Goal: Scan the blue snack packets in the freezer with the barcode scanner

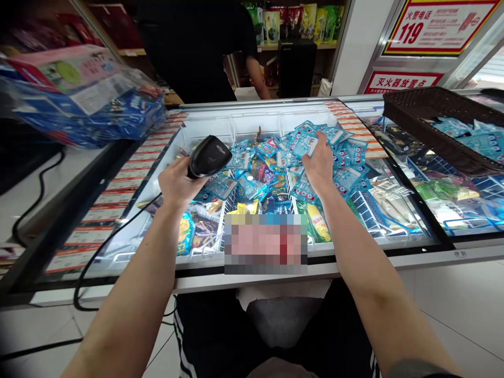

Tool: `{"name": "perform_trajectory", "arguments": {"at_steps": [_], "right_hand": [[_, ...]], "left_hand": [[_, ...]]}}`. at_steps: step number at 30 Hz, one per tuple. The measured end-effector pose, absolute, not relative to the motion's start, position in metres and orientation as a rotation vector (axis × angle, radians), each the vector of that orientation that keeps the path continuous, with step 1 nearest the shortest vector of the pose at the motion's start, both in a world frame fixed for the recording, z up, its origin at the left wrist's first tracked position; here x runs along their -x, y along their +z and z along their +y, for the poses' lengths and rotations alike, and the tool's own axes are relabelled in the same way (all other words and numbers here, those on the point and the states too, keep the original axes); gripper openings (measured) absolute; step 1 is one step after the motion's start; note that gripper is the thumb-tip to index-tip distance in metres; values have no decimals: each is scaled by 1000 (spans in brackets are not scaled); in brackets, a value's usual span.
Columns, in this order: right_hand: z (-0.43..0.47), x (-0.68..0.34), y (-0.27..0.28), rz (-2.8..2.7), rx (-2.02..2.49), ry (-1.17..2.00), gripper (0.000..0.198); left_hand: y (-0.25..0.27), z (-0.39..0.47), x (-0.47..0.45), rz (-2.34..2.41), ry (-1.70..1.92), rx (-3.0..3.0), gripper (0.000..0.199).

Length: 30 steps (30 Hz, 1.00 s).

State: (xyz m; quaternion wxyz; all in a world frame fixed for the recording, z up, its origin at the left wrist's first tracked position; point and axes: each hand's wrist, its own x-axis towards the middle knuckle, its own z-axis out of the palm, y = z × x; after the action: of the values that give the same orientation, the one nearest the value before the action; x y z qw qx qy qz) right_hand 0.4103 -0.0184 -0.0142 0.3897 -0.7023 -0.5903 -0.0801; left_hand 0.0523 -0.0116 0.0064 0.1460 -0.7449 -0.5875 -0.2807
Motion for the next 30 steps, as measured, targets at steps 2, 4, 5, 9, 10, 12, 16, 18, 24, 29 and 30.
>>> {"name": "perform_trajectory", "arguments": {"at_steps": [2,4,5,9,10,12,16,18,24,29,30], "right_hand": [[-18,-412,-16,-1490,1814,-272,60],[-20,-410,-15,-1493,1848,-316,60],[-22,-408,-13,-1505,1871,-334,60],[-32,-391,-5,-1675,1927,-435,54],[-34,-385,-4,-1762,1903,-445,50],[-37,-376,-6,-1931,1829,-427,42],[-35,-372,-14,-2006,1823,-427,32],[-34,-376,-15,-1949,1882,-447,29],[-34,-380,-13,-1859,1971,-495,29],[-35,-374,-13,-1925,1885,-488,31],[-36,-372,-12,-1943,1854,-470,32]], "left_hand": [[6,-11,-52,-1671,-801,2132,32],[5,-11,-51,-1654,-800,2124,31],[5,-11,-51,-1650,-802,2121,31],[5,-10,-51,-1639,-817,2128,31],[5,-10,-51,-1639,-819,2131,31],[5,-10,-51,-1647,-817,2133,31],[4,-9,-51,-1679,-816,2120,31],[3,-9,-51,-1690,-831,2115,32],[2,-7,-48,-1765,-849,2071,33],[6,-6,-47,-1817,-862,2019,37],[7,-6,-46,-1819,-866,2015,37]]}}
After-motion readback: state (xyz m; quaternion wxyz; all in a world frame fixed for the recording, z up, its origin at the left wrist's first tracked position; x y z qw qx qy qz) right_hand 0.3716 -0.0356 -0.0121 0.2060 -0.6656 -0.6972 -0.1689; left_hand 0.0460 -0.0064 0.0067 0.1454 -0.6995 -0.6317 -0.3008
